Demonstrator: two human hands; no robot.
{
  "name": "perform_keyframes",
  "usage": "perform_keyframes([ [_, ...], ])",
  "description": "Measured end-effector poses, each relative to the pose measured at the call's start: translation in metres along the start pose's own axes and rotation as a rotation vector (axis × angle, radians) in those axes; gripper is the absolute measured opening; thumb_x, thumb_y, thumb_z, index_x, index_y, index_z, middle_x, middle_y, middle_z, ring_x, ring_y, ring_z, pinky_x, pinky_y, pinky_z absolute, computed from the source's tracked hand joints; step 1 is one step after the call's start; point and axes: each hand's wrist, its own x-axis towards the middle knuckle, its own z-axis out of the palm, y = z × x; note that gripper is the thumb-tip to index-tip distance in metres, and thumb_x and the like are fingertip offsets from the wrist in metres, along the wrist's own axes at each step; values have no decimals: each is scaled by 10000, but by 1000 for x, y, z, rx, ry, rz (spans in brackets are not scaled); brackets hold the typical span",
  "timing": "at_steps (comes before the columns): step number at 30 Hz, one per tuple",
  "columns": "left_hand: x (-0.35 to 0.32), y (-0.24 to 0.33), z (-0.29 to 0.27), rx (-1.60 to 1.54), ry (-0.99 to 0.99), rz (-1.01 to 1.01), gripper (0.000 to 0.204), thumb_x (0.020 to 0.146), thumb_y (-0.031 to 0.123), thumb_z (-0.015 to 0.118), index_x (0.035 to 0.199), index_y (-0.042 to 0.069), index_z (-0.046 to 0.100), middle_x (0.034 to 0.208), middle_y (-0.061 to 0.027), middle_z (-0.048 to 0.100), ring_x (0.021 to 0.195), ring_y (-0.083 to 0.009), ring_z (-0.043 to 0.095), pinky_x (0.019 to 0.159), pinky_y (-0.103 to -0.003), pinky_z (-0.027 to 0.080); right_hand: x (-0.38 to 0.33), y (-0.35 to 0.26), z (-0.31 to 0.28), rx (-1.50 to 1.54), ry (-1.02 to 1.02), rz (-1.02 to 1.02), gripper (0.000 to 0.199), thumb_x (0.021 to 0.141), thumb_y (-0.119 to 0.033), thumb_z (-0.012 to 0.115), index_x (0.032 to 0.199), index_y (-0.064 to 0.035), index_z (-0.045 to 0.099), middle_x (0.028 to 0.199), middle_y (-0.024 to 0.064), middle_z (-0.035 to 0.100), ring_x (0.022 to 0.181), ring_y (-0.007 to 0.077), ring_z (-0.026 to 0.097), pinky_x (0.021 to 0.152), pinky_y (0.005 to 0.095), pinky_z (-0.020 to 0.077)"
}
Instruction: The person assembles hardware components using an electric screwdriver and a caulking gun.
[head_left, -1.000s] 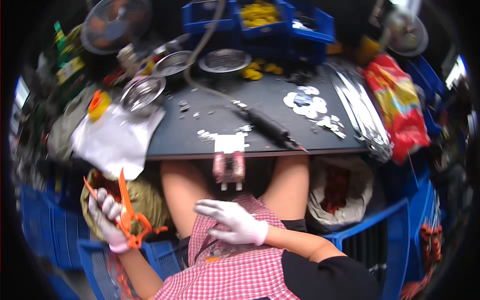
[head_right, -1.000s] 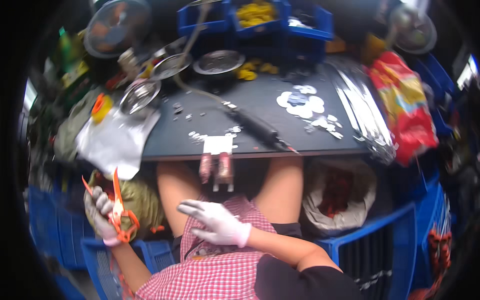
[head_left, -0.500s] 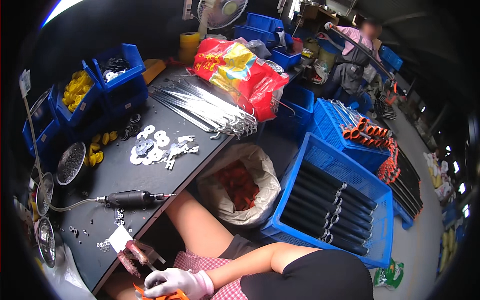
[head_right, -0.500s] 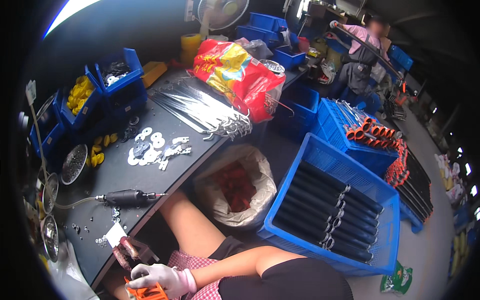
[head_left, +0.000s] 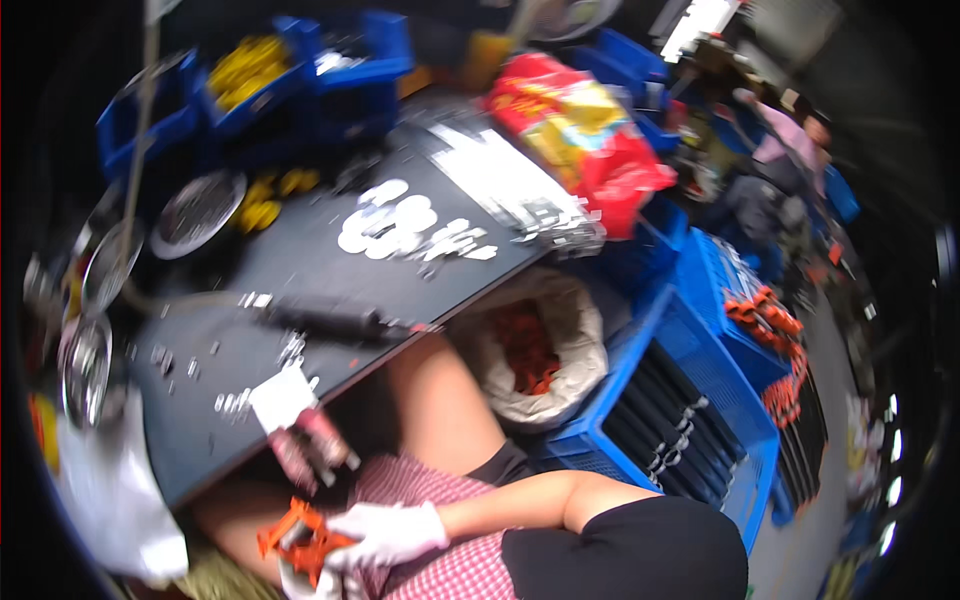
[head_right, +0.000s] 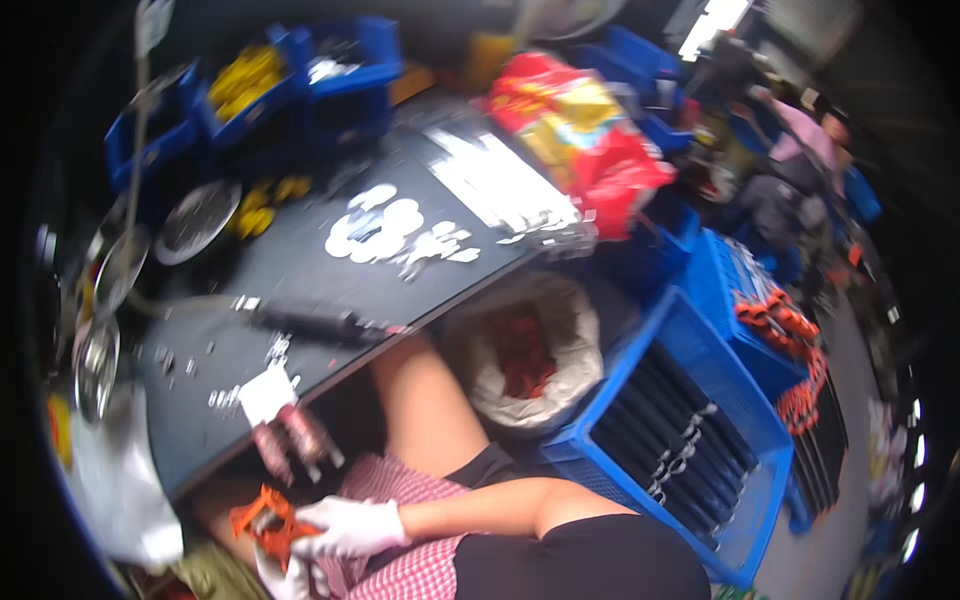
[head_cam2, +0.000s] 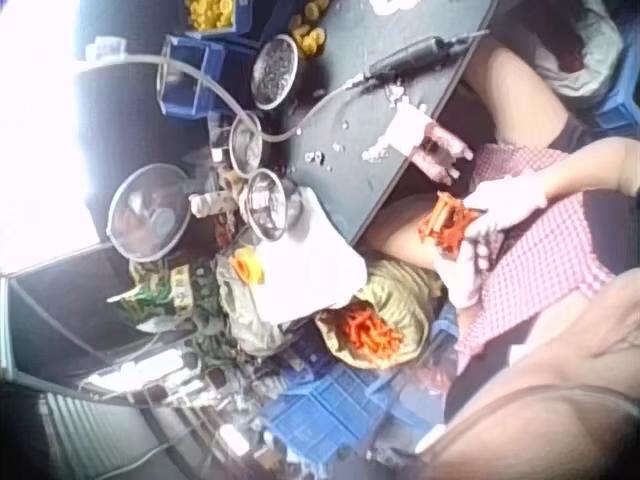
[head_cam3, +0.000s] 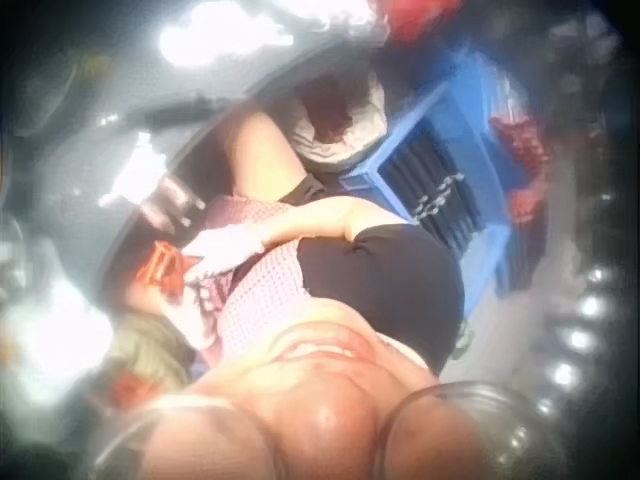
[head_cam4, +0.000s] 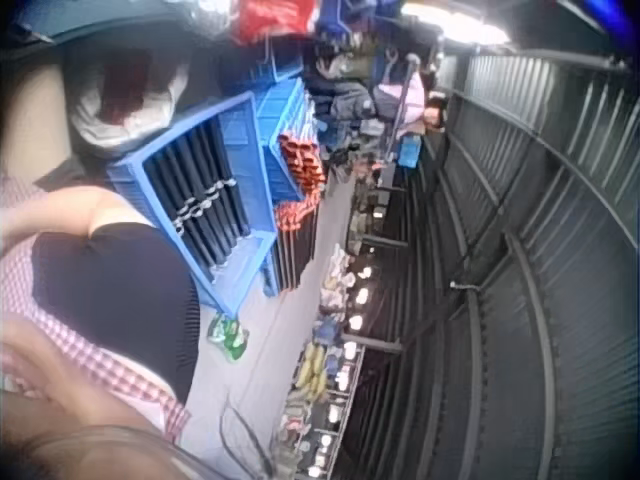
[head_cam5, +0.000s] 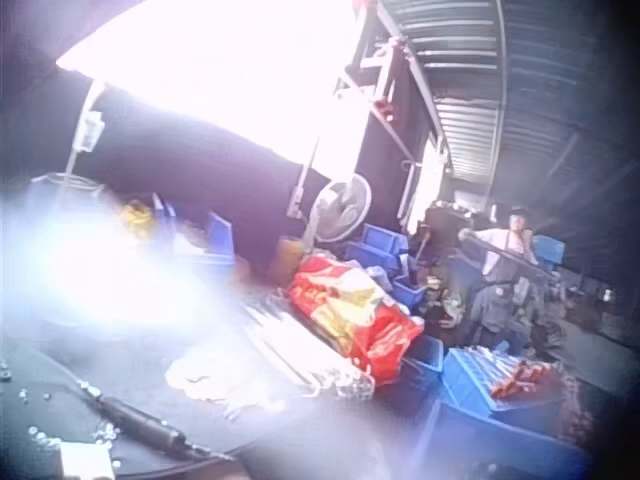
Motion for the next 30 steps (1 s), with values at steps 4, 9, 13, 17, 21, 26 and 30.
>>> perform_keyframes([
  [4,21,-26,8,-1135,-102,40,407,1001,309,450,1350,101,446,1340,-150,493,392,-145,472,337,-236,373,16,15,-3,28,42,76,477,977,-420,502,1221,-11,535,993,162,644,915,179,600,802,361,482],
  [9,6,-15,8,-1031,-26,150,359,1025,347,402,1254,92,511,1229,-132,531,412,-182,507,328,-245,402,28,-18,-18,17,-192,385,484,949,-387,561,1225,10,531,937,156,623,878,177,599,780,350,485],
  [13,-7,-5,-9,-1143,131,271,386,944,272,579,1259,63,501,1278,-214,492,478,-240,607,310,-222,446,58,-36,-65,-453,-226,-253,365,924,-257,583,1172,11,581,1039,165,641,844,225,667,798,351,523],
  [17,-6,-5,-19,-1153,185,326,365,940,207,593,1254,49,495,1227,-198,526,460,-176,557,344,-201,445,121,-53,-117,-590,355,-31,270,890,-207,597,1060,-7,659,956,177,685,871,318,671,812,376,517],
  [21,-4,-5,-15,-1008,256,330,335,958,121,555,1279,63,475,1207,-181,531,436,-106,450,345,-169,355,159,-50,-152,-1005,375,-36,257,866,-228,604,1030,-43,672,970,173,683,883,348,652,813,394,508],
  [26,-10,-11,-23,-876,417,317,318,986,131,504,1296,92,445,1185,-172,516,462,-94,468,350,-165,348,159,-61,-176,-1597,515,144,429,838,-381,648,1147,-86,613,1097,148,616,1048,315,604,905,428,480],
  [30,-12,-17,-31,-814,500,296,300,1012,138,443,1310,113,422,1192,-170,506,464,-89,464,348,-161,345,147,-38,-192,-1570,392,300,608,816,-402,668,1318,-109,490,1128,182,591,1064,340,598,916,424,477],
])
